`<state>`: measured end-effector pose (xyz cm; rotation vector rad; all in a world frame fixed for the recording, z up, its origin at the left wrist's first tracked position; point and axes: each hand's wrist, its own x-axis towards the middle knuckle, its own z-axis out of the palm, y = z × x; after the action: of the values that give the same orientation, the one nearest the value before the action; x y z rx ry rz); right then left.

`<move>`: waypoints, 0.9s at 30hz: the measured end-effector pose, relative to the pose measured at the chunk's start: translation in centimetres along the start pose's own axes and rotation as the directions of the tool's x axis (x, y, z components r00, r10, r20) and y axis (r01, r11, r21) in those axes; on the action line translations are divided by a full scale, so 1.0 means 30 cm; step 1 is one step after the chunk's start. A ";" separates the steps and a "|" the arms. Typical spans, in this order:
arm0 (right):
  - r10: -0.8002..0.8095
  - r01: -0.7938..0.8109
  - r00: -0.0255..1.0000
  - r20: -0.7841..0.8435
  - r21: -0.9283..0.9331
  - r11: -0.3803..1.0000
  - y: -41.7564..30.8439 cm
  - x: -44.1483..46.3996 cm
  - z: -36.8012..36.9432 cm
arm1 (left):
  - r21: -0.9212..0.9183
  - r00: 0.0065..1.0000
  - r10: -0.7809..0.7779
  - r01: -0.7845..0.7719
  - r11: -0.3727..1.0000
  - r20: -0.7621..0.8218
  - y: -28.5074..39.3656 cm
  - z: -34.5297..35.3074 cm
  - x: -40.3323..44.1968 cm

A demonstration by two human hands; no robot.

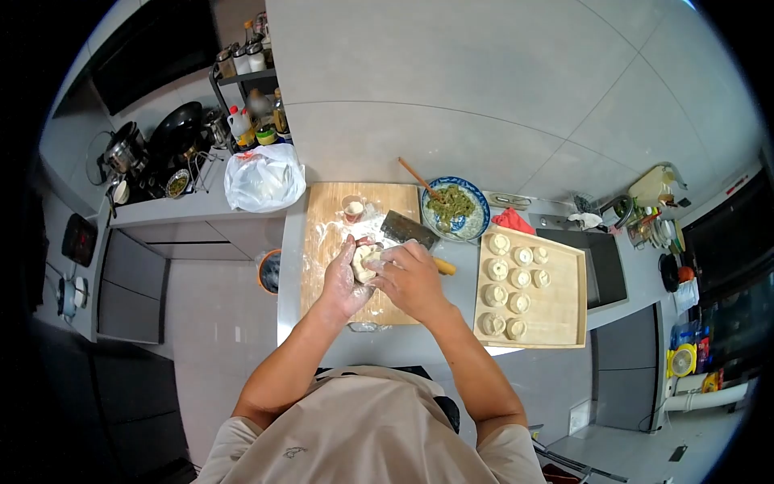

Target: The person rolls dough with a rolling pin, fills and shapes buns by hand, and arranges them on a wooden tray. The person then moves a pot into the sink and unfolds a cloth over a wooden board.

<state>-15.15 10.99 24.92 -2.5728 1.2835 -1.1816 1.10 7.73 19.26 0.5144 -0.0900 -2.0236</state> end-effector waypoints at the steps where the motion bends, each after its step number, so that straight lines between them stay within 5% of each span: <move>1: 0.001 -0.001 1.000 -0.002 0.000 1.000 0.001 0.000 0.009 | 0.024 1.000 -0.002 0.002 1.000 0.013 0.000 0.002 -0.001; 11: -0.071 0.069 0.997 -0.024 -0.071 0.995 0.017 0.007 0.029 | 0.027 0.999 0.034 -0.034 0.999 -0.031 0.007 0.023 -0.005; 13: -0.080 0.078 0.997 -0.025 -0.073 0.994 0.004 0.016 0.020 | 0.001 0.994 -0.071 0.071 0.997 0.080 0.032 -0.022 0.017; 17: 0.133 -0.133 0.983 -0.125 0.008 0.991 -0.003 -0.002 0.020 | -0.245 0.988 0.033 0.006 0.970 0.154 0.032 -0.001 0.053; 20: 0.278 -0.277 0.956 -0.094 0.026 0.960 -0.028 -0.010 0.035 | -0.361 0.981 0.193 -0.179 0.915 0.003 0.040 0.028 0.047; 27: 0.465 -0.450 0.878 -0.116 0.136 0.883 -0.084 0.025 0.090 | -0.258 0.964 0.251 -0.265 0.929 -0.087 0.018 0.033 0.087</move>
<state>-11.46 11.36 24.32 -1.9718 1.6848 -1.3026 0.09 5.08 19.45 0.3625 0.1413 -1.7286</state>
